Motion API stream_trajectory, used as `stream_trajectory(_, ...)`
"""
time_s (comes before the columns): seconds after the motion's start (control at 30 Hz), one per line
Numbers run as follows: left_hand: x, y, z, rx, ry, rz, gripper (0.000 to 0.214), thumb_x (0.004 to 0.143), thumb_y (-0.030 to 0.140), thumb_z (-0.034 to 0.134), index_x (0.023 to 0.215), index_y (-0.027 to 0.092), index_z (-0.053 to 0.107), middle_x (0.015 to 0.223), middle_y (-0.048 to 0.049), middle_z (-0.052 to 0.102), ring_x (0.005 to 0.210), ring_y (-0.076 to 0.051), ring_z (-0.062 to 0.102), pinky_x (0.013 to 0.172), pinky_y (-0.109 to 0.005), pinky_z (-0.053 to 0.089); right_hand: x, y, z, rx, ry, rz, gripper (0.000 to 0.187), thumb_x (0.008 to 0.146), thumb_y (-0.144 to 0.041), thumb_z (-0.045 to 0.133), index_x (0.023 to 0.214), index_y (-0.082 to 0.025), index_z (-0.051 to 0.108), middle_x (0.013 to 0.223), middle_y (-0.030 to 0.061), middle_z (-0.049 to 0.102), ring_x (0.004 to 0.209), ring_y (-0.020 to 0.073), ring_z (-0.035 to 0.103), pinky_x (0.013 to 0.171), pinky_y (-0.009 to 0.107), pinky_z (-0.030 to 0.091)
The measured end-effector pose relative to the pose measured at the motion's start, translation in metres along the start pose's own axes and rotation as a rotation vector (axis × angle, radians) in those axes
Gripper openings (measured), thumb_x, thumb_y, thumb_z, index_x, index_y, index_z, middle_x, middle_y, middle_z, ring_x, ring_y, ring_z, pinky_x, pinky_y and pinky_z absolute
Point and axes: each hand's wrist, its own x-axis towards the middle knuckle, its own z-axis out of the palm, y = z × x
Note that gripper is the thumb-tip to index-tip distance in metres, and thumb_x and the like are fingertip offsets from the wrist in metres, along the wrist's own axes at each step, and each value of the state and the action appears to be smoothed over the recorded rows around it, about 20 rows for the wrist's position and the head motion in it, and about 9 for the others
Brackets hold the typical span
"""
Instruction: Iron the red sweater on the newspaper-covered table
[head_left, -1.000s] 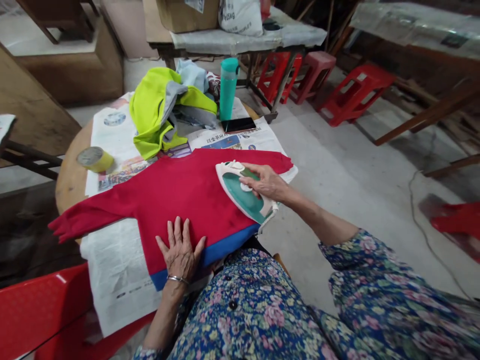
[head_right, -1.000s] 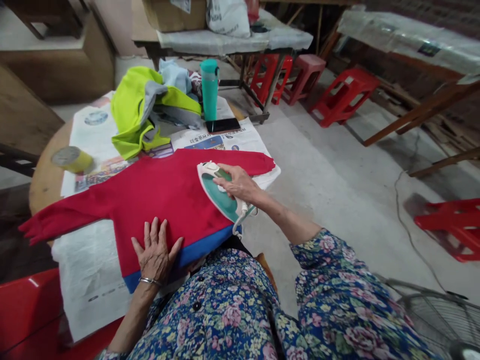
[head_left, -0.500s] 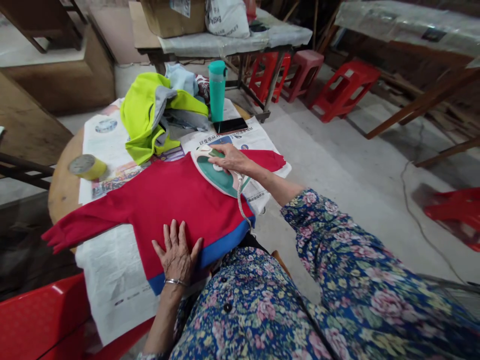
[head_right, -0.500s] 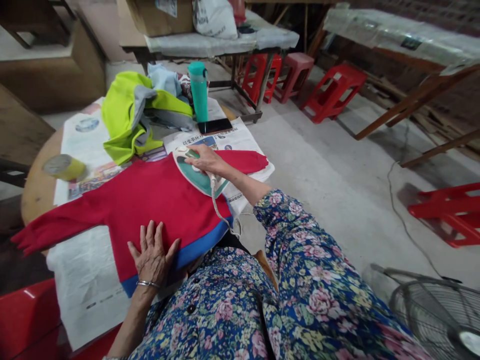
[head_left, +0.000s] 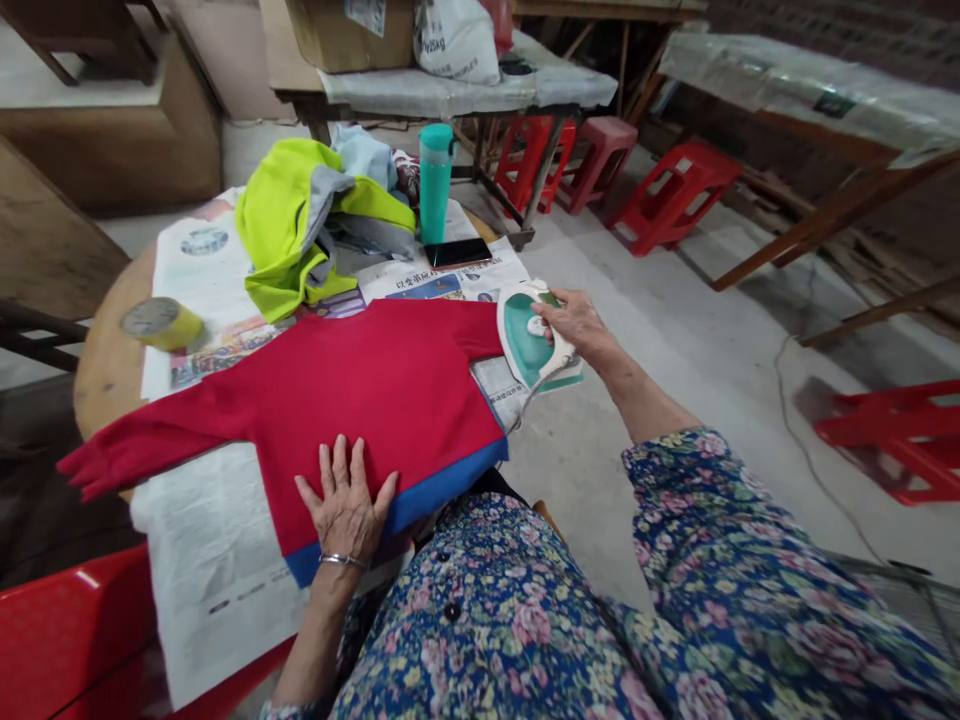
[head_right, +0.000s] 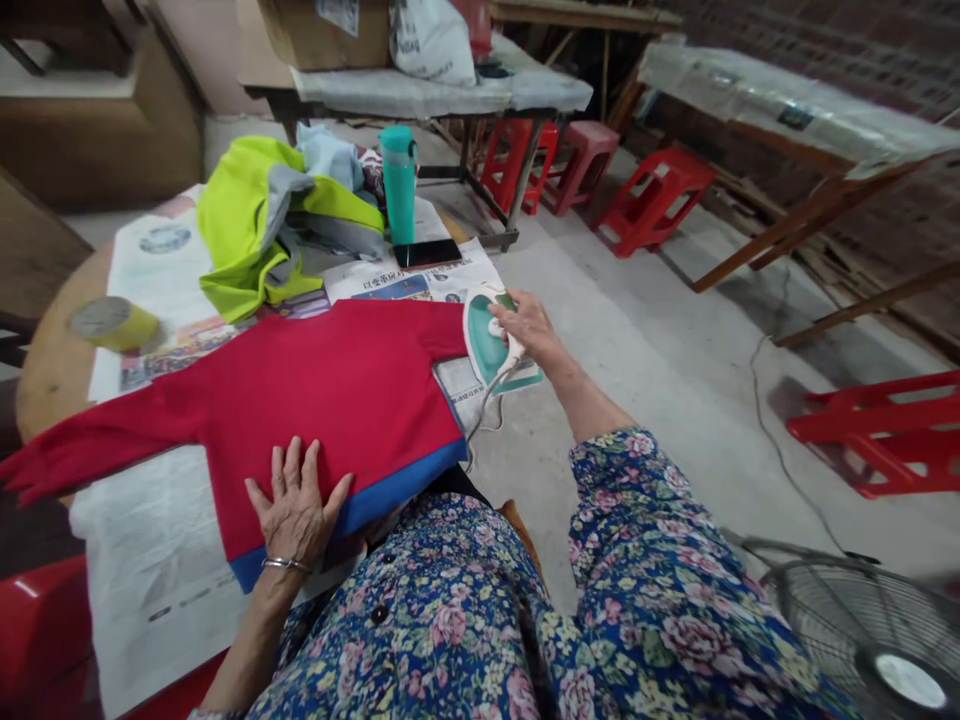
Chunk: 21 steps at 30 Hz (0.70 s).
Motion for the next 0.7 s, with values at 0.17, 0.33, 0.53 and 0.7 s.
stream_trajectory(0.17,0.0,-0.002,0.0,-0.007,0.008,0.009,0.068,0.104,0.053,0.058,0.158,0.013,0.062,0.173,-0.0257,0.049,0.166,-0.047,0.036,0.132,-0.082,0.014,-0.006,0.005,-0.014,-0.008,0.102,0.012,0.038,0.093,-0.034,0.076,0.126,-0.015,0.074,0.068,-0.0018,0.058,0.047,0.0119,0.053,0.042,0.022,0.046)
stream_trajectory(0.33,-0.001,0.0,0.0,-0.013,0.016,0.0,0.068,0.104,0.052,0.056,0.159,0.012,0.062,0.174,-0.0254,0.048,0.167,-0.046,0.034,0.133,-0.08,0.012,-0.029,-0.008,-0.021,-0.036,0.014,-0.143,0.043,0.095,-0.039,0.078,0.133,-0.019,0.075,0.068,-0.002,0.059,0.049,0.0127,0.055,0.045,0.024,0.048)
stream_trajectory(0.53,-0.002,0.001,0.002,0.003,0.039,-0.006,0.068,0.105,0.053,0.052,0.157,0.011,0.063,0.173,-0.0261,0.048,0.167,-0.045,0.035,0.134,-0.079,0.009,-0.073,-0.035,0.006,0.097,-0.289,-0.221,0.049,0.096,-0.033,0.075,0.143,-0.02,0.073,0.07,-0.0024,0.062,0.049,0.0133,0.056,0.047,0.027,0.051)
stream_trajectory(0.7,-0.001,0.002,-0.004,-0.018,-0.036,-0.02,0.069,0.102,0.055,0.058,0.157,0.013,0.064,0.173,-0.0255,0.049,0.166,-0.047,0.036,0.133,-0.081,0.01,-0.106,-0.03,0.039,0.143,-0.424,-0.215,0.055,0.096,-0.033,0.071,0.149,-0.019,0.068,0.066,-0.0054,0.06,0.045,0.0118,0.051,0.047,0.027,0.05)
